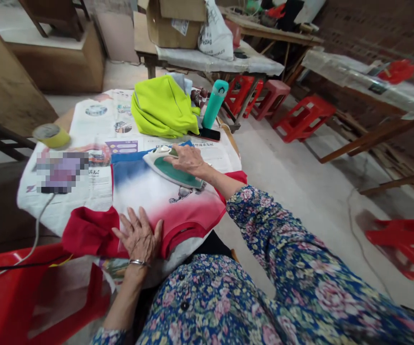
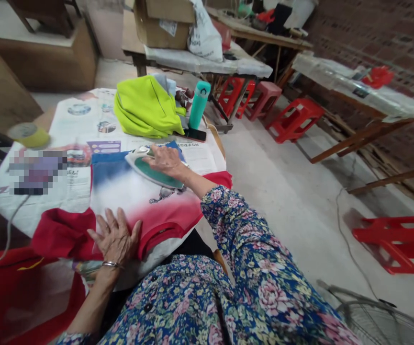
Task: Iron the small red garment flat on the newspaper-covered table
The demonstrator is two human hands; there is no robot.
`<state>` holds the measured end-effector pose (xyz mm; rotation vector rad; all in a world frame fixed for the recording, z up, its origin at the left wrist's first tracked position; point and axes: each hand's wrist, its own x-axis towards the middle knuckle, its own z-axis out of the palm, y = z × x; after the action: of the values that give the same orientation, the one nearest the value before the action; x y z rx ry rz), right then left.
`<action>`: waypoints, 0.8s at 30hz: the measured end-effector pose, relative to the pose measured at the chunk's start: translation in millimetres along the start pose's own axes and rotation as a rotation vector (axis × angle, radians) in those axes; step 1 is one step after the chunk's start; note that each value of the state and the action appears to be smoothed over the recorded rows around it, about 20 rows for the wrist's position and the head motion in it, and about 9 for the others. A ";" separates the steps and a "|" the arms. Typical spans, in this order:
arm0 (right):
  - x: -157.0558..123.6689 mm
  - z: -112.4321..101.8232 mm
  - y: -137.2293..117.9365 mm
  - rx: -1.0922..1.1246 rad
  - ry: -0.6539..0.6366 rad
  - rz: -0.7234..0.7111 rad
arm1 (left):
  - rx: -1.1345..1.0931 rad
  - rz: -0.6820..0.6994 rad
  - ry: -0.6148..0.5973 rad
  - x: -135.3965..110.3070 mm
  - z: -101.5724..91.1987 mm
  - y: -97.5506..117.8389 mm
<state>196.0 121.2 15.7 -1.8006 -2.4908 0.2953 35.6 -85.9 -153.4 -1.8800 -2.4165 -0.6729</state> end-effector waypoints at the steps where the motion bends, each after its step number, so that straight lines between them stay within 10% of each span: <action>1: 2.4 -0.8 2.6 -0.010 0.018 0.020 | -0.007 0.001 -0.001 0.4 0.4 0.3; 18: -88.2 8.4 -41.1 -0.062 -0.166 -0.450 | -0.473 -0.164 0.384 -15.4 12.7 -11.6; 24: -62.7 14.0 -48.5 -0.063 -0.175 -0.392 | -0.430 -0.130 0.383 -18.0 16.3 -10.1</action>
<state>168.4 45.6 15.3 -1.3091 -2.9281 0.3659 35.4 -98.9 -176.2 -1.5151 -2.2811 -1.5067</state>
